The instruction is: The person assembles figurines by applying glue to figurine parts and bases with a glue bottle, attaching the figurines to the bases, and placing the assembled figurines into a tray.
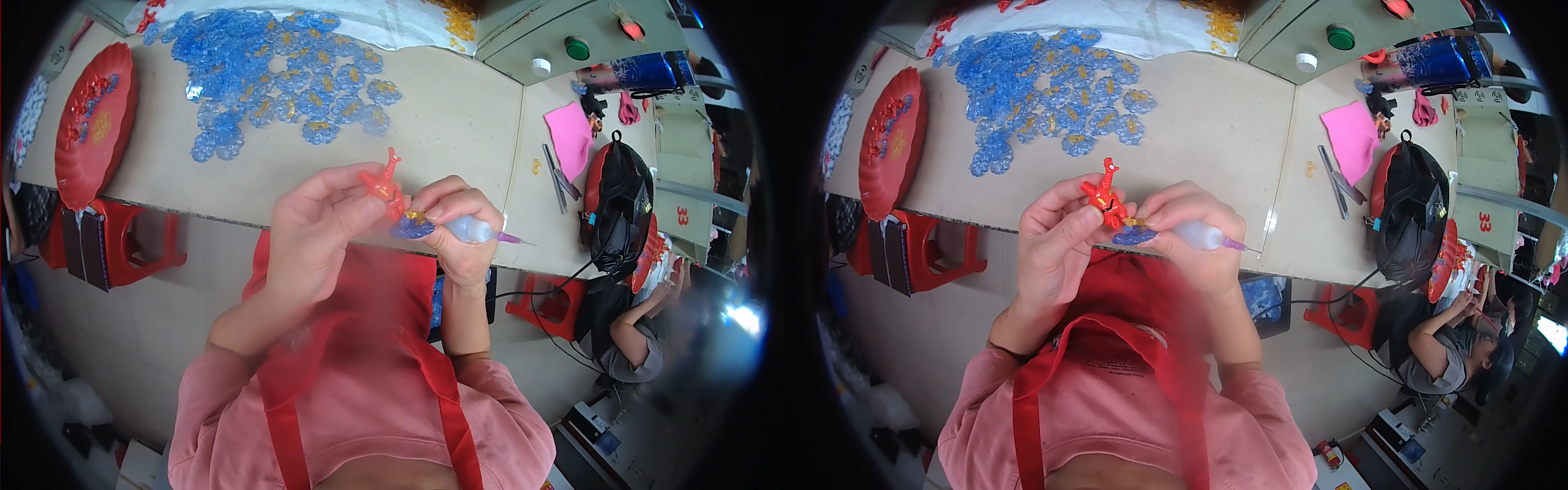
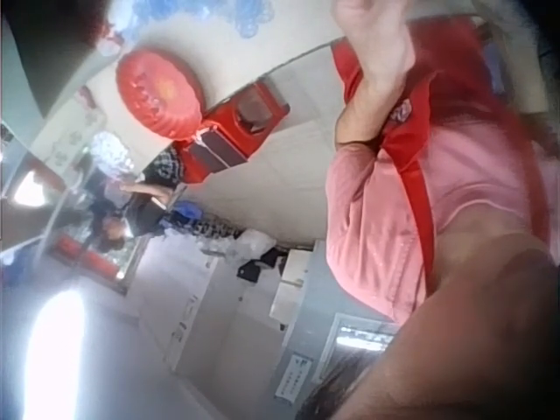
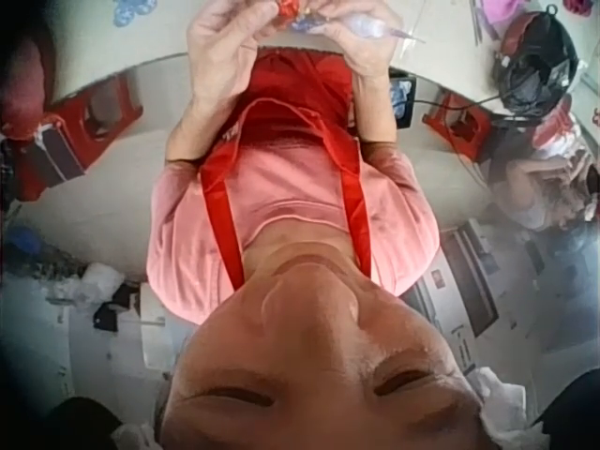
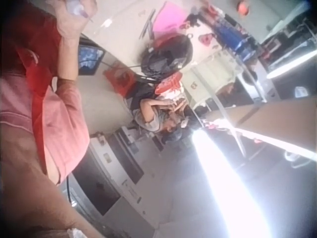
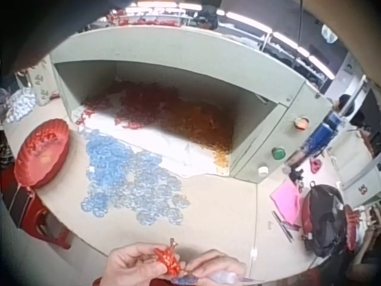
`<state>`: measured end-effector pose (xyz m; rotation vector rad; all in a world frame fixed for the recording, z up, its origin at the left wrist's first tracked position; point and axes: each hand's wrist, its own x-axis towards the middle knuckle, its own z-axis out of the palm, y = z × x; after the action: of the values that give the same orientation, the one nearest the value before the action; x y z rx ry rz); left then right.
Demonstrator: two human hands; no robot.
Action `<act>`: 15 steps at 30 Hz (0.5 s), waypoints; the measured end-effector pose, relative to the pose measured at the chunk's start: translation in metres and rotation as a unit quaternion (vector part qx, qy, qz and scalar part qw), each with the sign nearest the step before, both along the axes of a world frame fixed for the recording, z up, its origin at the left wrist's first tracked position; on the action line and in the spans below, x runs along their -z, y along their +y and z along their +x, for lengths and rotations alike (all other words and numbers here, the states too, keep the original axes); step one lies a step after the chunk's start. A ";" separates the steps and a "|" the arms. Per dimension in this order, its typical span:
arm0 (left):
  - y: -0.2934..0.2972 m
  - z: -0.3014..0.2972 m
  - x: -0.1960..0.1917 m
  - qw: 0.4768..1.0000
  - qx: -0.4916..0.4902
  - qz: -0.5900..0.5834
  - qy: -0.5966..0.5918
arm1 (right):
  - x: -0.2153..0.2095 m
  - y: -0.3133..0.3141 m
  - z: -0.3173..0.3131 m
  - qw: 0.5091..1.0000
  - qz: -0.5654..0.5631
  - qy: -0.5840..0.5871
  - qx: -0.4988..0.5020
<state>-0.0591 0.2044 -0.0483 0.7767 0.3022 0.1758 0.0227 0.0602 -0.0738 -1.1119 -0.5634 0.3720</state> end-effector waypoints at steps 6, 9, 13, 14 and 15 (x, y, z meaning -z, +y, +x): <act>0.002 -0.002 0.002 0.998 -0.004 0.049 -0.028 | -0.010 0.000 0.001 0.995 -0.046 -0.081 0.019; 0.003 -0.002 -0.001 0.997 -0.008 0.076 -0.021 | -0.012 0.002 0.000 0.990 -0.072 -0.116 0.034; 0.005 -0.004 -0.006 0.994 -0.006 0.107 0.004 | -0.016 0.002 -0.002 0.967 -0.121 -0.216 0.069; 0.005 -0.004 -0.006 0.994 -0.006 0.107 0.005 | -0.016 0.001 -0.002 0.967 -0.121 -0.215 0.069; 0.006 -0.004 -0.006 0.994 -0.008 0.111 0.004 | -0.016 0.002 -0.003 0.959 -0.130 -0.241 0.080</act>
<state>-0.0634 0.2101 -0.0419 0.9951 0.2987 0.2235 0.0194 0.0618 -0.0576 -1.5065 -0.8621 0.0268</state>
